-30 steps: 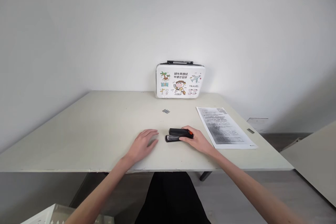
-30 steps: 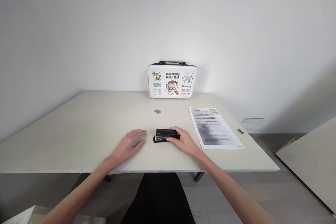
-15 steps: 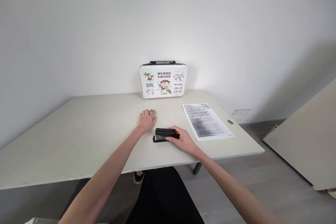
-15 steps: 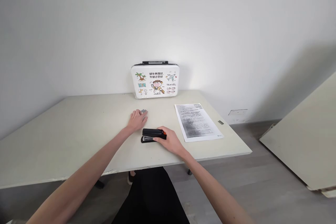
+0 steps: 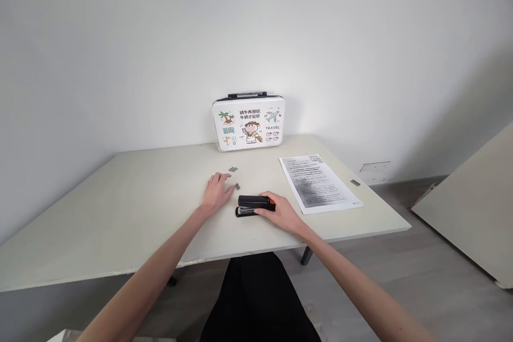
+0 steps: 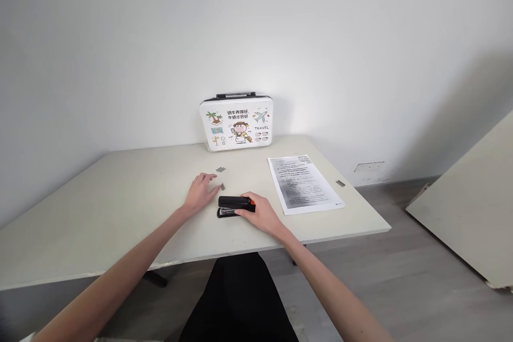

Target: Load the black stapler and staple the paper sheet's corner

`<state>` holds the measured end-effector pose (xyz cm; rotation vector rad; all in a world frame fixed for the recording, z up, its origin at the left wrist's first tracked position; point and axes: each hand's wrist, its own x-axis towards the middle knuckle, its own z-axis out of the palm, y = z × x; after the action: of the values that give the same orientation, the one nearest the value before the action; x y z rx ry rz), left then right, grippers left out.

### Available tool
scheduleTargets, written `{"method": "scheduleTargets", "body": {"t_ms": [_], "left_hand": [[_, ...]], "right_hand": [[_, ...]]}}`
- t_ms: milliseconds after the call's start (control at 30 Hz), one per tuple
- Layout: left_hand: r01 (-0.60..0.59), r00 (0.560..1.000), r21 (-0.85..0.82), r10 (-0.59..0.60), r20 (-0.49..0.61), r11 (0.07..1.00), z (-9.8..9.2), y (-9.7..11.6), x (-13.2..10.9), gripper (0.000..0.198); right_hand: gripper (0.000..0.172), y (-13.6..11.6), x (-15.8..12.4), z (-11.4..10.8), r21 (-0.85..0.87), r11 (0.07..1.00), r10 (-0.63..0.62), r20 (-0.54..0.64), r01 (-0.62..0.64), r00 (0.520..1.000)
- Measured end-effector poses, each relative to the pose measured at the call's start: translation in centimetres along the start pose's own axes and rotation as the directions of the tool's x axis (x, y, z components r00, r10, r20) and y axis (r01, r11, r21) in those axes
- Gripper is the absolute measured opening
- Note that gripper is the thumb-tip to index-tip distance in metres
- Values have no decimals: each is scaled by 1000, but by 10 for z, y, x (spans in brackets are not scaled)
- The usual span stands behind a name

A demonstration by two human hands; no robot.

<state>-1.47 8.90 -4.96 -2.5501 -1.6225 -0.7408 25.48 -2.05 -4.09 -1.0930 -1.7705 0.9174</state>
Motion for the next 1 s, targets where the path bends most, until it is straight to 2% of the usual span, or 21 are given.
{"method": "scheduleTargets", "body": {"t_ms": [133, 333, 467, 667, 800, 900, 1000], "left_hand": [[-48, 998, -46, 50, 48, 998, 3, -1, 8, 36], [-162, 976, -129, 179, 127, 978, -4, 6, 6, 35], [-134, 984, -146, 149, 101, 980, -8, 6, 2, 28], [-28, 999, -185, 31, 14, 982, -19, -6, -19, 29], [-5, 1000, -198, 6, 7, 980, -27, -12, -36, 29], [-6, 1000, -188, 4, -13, 982, -36, -7, -50, 30], [-90, 995, -218, 97, 21, 972, -45, 10, -63, 29]], "right_hand": [[35, 4, 0, 0, -14, 1000, 1, -8, -1, 1000], [34, 7, 0, 0, 7, 1000, -3, 9, 2, 1000], [32, 5, -1, -2, -1, 1000, -4, 10, 4, 1000], [34, 1, -4, -2, -20, 1000, 25, 20, -24, 999], [34, -2, -5, -2, -31, 999, 38, 15, -37, 999], [34, -4, -6, -2, -40, 998, 40, 18, -39, 999], [33, -6, -7, -2, -57, 998, 37, 21, -36, 999]]}}
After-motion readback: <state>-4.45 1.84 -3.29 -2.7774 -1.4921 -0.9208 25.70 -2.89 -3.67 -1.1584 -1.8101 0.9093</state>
